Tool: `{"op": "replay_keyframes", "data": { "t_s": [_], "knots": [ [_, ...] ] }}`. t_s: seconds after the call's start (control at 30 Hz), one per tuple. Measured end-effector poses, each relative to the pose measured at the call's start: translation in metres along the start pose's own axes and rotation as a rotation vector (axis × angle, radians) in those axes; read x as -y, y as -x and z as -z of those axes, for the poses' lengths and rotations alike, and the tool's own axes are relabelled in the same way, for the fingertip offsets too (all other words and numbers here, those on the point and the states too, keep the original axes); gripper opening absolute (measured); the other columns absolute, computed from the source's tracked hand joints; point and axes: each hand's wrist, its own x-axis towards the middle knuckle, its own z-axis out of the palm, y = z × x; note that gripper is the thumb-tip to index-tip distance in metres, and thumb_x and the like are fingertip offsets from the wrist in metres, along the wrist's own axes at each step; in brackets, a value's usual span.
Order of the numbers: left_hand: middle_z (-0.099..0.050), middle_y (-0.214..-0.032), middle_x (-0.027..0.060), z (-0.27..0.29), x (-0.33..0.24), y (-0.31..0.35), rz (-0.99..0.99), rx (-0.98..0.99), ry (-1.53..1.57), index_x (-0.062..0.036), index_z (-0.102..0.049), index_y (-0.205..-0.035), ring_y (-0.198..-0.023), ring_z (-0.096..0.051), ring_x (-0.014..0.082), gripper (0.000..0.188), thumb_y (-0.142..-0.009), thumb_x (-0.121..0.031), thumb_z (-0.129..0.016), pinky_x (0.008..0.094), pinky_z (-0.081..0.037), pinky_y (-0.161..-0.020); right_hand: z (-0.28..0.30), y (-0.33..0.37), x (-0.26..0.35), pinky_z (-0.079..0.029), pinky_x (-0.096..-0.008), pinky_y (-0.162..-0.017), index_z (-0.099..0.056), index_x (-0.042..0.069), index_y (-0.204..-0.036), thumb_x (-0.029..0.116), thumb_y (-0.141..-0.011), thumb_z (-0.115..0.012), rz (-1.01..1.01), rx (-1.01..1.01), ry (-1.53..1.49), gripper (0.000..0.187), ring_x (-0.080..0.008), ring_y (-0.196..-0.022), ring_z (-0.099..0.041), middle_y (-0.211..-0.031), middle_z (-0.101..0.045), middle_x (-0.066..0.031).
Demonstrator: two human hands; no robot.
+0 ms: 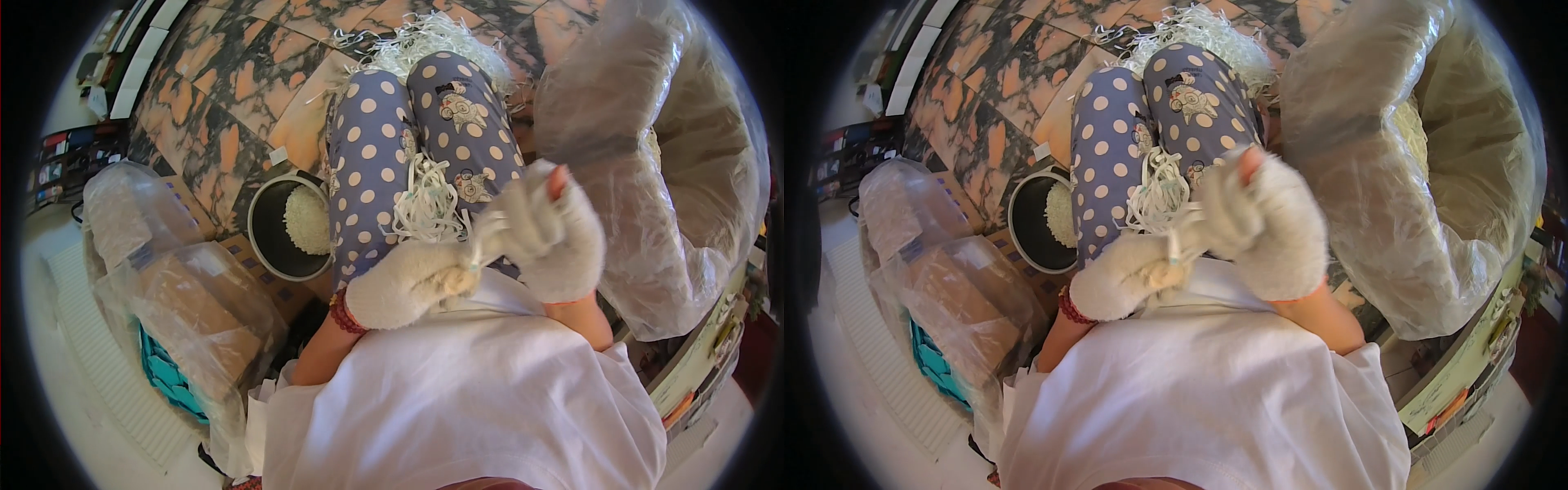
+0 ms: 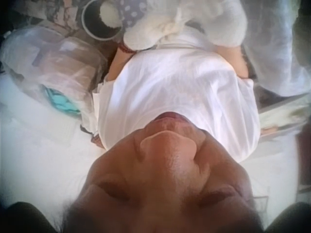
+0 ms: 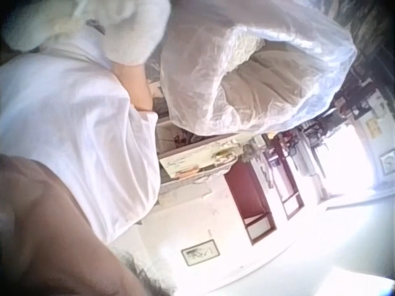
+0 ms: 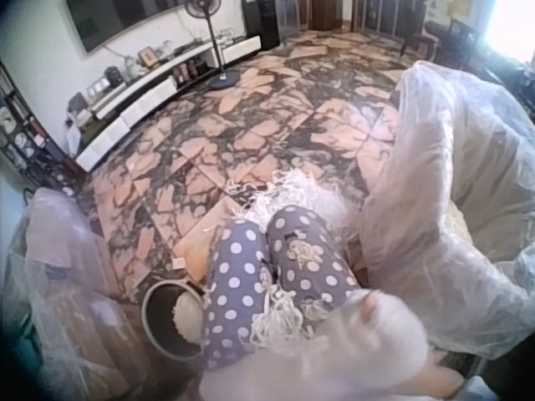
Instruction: The person repeatedly wraps and ties white plastic strips around small objects by hand.
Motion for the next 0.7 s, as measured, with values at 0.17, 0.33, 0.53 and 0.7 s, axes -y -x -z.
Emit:
{"op": "replay_keyframes", "data": {
  "t_s": [0.17,0.33,0.53,0.7],
  "knots": [
    [-0.054,-0.075,0.0031,-0.001,0.006,0.019,0.075,0.088,0.169,-0.0075,-0.045,-0.08,-0.059,-0.048,0.0085,0.028,-0.108,-0.011,-0.045,0.0243,-0.038,-0.05,0.008,-0.004,0.06,-0.036,-0.0285,-0.048,-0.051,0.014,-0.077,0.036,-0.114,-0.04,0.282,0.071,-0.191,0.044,-0.0123,-0.05,-0.034,-0.062,-0.038,0.0055],
    [-0.056,-0.071,0.0034,0.013,0.026,0.037,-0.039,0.071,-0.116,-0.0038,-0.054,-0.085,-0.057,-0.048,0.009,0.021,-0.105,-0.008,-0.046,0.0259,-0.039,-0.051,0.006,-0.013,0.116,-0.047,-0.0272,-0.078,-0.059,0.004,-0.097,0.014,-0.102,-0.05,0.785,-0.444,0.326,0.015,-0.0119,-0.075,-0.053,-0.08,-0.058,-0.0008],
    [-0.063,-0.075,0.0018,0.029,0.049,0.046,0.249,0.03,0.145,-0.0008,-0.065,-0.096,-0.062,-0.056,0.0088,0.025,-0.107,-0.019,-0.053,0.025,-0.045,-0.056,0.016,-0.005,0.116,-0.039,-0.0214,-0.061,-0.054,0.01,-0.085,0.015,-0.102,-0.055,0.91,-0.849,0.766,0.018,-0.0058,-0.059,-0.042,-0.071,-0.049,0.0049],
    [-0.066,-0.097,0.0052,0.025,0.036,0.023,0.025,-0.026,0.227,0.0002,-0.066,-0.104,-0.081,-0.064,0.0116,0.03,-0.11,-0.027,-0.053,0.0243,-0.052,-0.068,0.002,0.004,0.093,-0.027,-0.023,-0.045,-0.053,0.013,-0.079,0.029,-0.108,-0.055,0.621,-0.076,0.118,0.033,-0.0064,-0.048,-0.03,-0.064,-0.04,0.0063]
  ]
}}
